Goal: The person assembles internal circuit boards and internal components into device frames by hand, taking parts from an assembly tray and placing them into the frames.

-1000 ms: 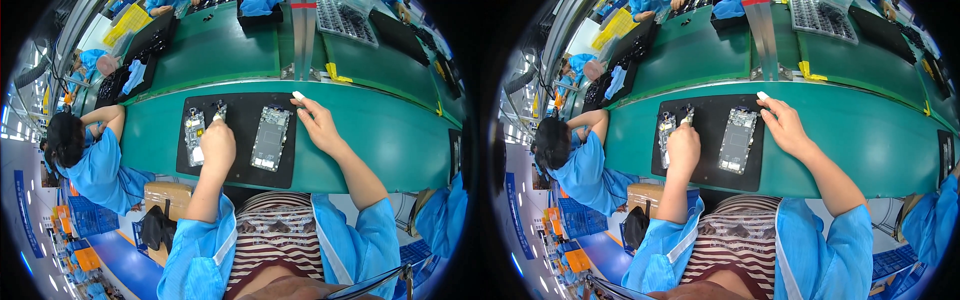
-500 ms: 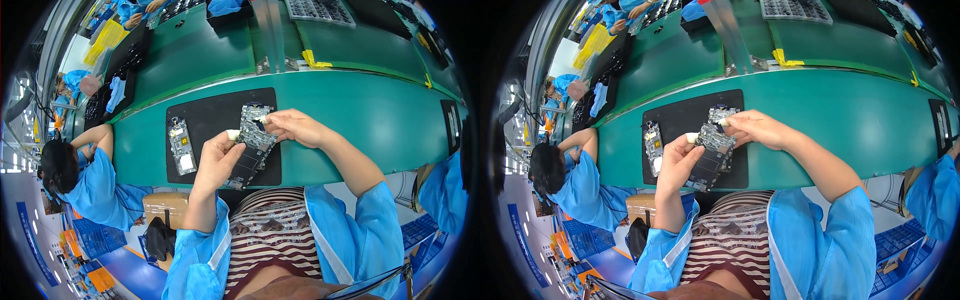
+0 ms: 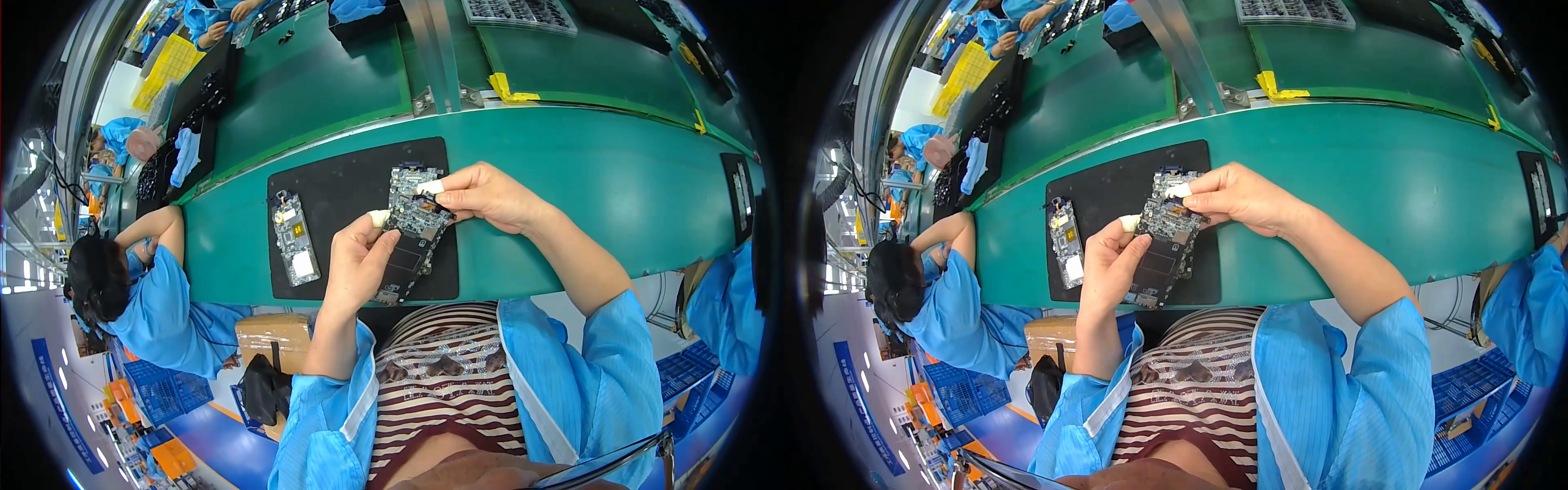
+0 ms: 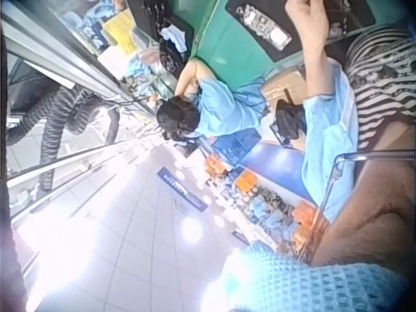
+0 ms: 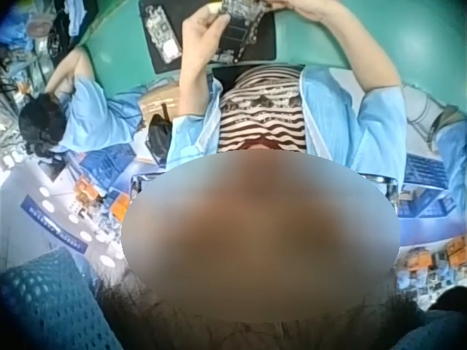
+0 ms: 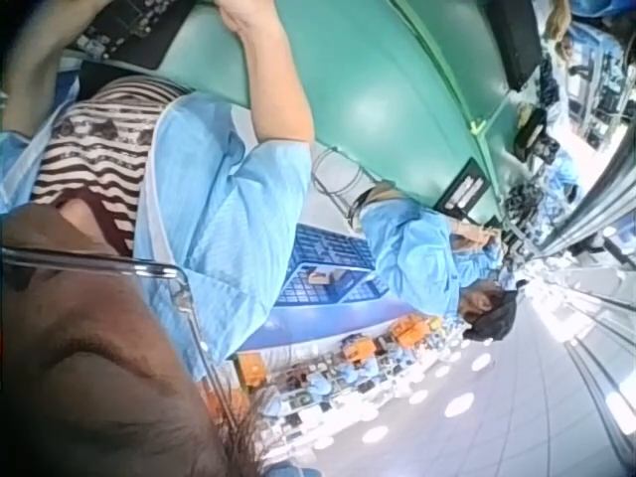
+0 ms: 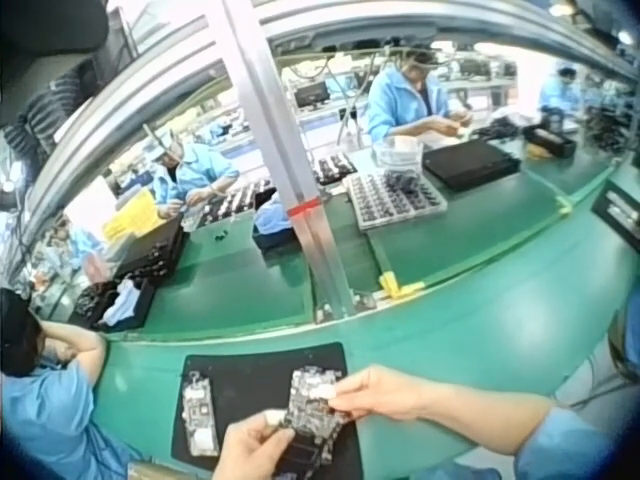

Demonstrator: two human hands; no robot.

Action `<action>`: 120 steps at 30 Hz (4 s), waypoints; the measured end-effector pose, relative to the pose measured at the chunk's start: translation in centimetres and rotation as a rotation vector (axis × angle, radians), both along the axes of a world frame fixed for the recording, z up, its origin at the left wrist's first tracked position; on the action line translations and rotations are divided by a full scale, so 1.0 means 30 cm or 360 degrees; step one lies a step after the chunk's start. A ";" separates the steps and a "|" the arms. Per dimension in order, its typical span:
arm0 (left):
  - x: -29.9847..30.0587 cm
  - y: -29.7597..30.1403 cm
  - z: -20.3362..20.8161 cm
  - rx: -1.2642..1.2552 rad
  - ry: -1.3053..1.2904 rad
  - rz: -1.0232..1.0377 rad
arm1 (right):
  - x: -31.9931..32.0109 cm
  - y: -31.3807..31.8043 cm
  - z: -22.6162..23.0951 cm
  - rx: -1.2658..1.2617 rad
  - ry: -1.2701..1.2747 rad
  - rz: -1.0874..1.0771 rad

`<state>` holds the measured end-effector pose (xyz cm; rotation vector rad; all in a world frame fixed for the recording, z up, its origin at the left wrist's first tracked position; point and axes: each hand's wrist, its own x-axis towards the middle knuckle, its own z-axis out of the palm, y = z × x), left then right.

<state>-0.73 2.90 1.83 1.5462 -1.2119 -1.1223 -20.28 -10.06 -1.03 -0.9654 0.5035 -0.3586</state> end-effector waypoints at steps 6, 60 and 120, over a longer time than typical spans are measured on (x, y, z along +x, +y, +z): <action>-0.029 -0.002 -0.032 -0.0159 0.0009 0.0159 | 0.002 0.005 0.001 -0.0105 -0.0028 0.0011; -0.016 -0.023 -0.065 -0.0180 -0.0128 0.0196 | 0.008 0.053 -0.001 -0.1043 0.0124 -0.0068; -0.100 -0.047 -0.125 -0.0335 -0.1565 0.0504 | 0.002 0.099 0.165 -0.1893 0.0466 -0.0463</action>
